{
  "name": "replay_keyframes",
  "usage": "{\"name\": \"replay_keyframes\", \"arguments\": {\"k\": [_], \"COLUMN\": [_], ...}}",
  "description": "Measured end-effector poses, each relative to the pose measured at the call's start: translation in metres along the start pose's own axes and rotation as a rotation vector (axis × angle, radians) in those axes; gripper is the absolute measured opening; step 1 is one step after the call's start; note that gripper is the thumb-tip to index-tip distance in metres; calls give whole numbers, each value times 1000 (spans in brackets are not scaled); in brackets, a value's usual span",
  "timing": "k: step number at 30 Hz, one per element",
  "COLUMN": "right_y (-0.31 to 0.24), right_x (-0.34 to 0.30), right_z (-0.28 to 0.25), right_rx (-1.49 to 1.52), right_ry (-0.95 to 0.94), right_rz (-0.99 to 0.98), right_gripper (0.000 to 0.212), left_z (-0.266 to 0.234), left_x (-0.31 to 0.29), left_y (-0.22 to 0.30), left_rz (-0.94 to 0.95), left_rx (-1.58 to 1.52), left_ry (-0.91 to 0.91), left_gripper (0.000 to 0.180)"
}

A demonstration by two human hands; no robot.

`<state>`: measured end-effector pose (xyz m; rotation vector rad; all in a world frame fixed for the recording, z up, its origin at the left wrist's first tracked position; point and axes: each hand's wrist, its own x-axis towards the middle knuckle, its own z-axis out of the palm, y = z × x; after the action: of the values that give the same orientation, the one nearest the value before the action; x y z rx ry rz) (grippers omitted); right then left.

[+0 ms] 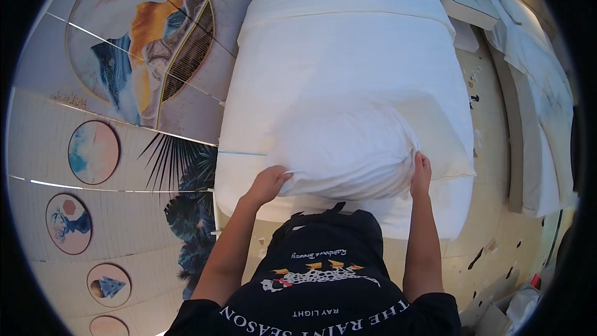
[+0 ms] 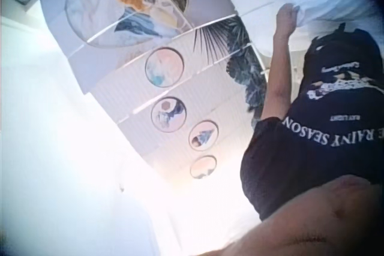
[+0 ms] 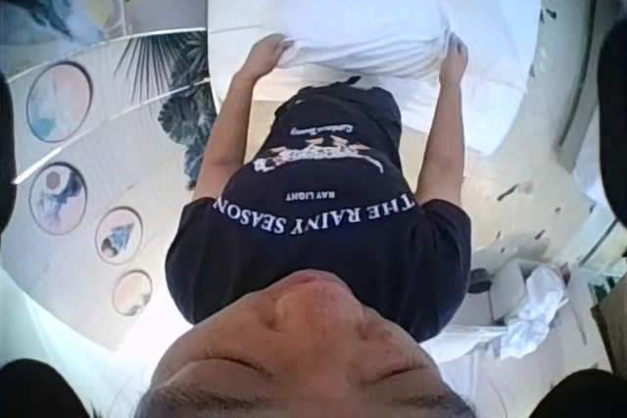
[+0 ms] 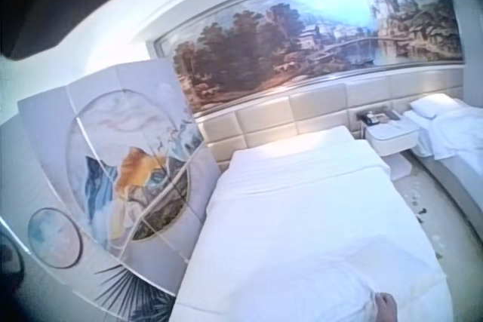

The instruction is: The person inserts a pillow into a white pillowcase on a bed. They align the corners, shake the pillow to fluff it, and smooth the case. Finally, they place the finished pillow at the head of the bed.

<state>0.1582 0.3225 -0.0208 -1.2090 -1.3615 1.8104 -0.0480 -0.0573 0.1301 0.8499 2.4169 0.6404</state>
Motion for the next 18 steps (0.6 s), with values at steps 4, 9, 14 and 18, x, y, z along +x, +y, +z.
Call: {"name": "replay_keyframes", "arguments": {"k": [4,9,14,18], "right_y": [17,11,-48,-56], "right_x": [-32,-50,5,28], "right_z": [-34,-42,-68,-38], "right_rx": [-244,-340,-546,-255], "right_ry": [-109,-358,47,114], "right_rz": [110,119,-178,-214], "right_gripper": [35,34,27,31], "left_z": [-17,-33,-56,-49], "left_x": [14,26,33,43], "left_y": [26,28,33,49], "left_rz": [-32,6,-37,-138], "left_rx": [-87,-203,-581,-823], "left_ry": [96,210,177,260], "left_gripper": [30,25,27,25]}}
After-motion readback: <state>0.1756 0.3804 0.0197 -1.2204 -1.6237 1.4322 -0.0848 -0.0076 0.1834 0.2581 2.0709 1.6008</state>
